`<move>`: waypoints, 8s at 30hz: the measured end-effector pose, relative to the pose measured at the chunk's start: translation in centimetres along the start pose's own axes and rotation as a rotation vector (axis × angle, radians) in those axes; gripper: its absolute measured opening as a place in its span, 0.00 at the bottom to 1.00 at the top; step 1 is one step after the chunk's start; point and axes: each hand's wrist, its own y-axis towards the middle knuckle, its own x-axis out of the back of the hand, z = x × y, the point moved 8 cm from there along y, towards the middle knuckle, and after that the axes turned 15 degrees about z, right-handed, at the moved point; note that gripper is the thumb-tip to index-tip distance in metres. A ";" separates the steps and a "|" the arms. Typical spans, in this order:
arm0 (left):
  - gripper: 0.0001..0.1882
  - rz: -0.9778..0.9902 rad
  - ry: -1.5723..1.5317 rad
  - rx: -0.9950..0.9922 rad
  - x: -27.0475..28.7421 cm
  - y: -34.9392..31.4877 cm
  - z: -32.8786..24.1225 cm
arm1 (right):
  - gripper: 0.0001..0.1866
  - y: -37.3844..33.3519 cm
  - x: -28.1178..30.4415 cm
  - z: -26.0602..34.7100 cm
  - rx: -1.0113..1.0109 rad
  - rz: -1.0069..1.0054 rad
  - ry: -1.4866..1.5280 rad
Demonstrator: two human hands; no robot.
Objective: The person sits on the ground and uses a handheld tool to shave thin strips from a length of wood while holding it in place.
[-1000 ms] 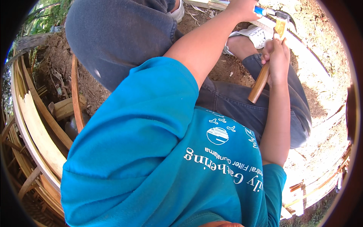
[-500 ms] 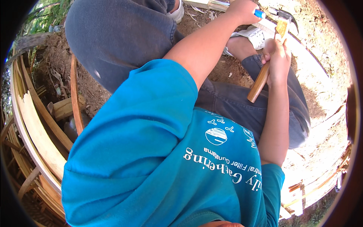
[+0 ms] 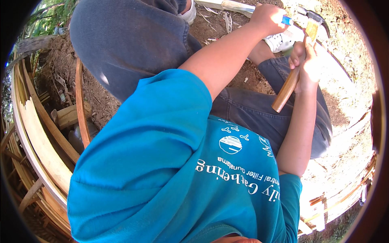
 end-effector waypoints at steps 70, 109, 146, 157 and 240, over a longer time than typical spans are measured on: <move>0.16 -0.010 -0.034 -0.022 0.1 1.0 0.7 | 0.12 -2.4 -1.4 -0.9 -0.051 -0.148 -0.170; 0.18 -0.219 0.038 -0.039 -1.5 0.7 2.6 | 0.08 -1.4 -0.4 -1.2 -0.106 -0.113 -0.201; 0.20 -0.133 -0.033 0.060 -2.2 1.1 4.1 | 0.08 -0.7 0.2 -1.5 -0.091 -0.133 -0.111; 0.18 -0.204 0.009 0.002 -1.6 0.7 3.6 | 0.10 -0.7 -0.3 -2.0 -0.087 -0.137 -0.079; 0.18 0.122 0.100 0.024 -0.2 2.5 2.3 | 0.06 -2.0 -1.2 -1.0 -0.069 -0.131 -0.145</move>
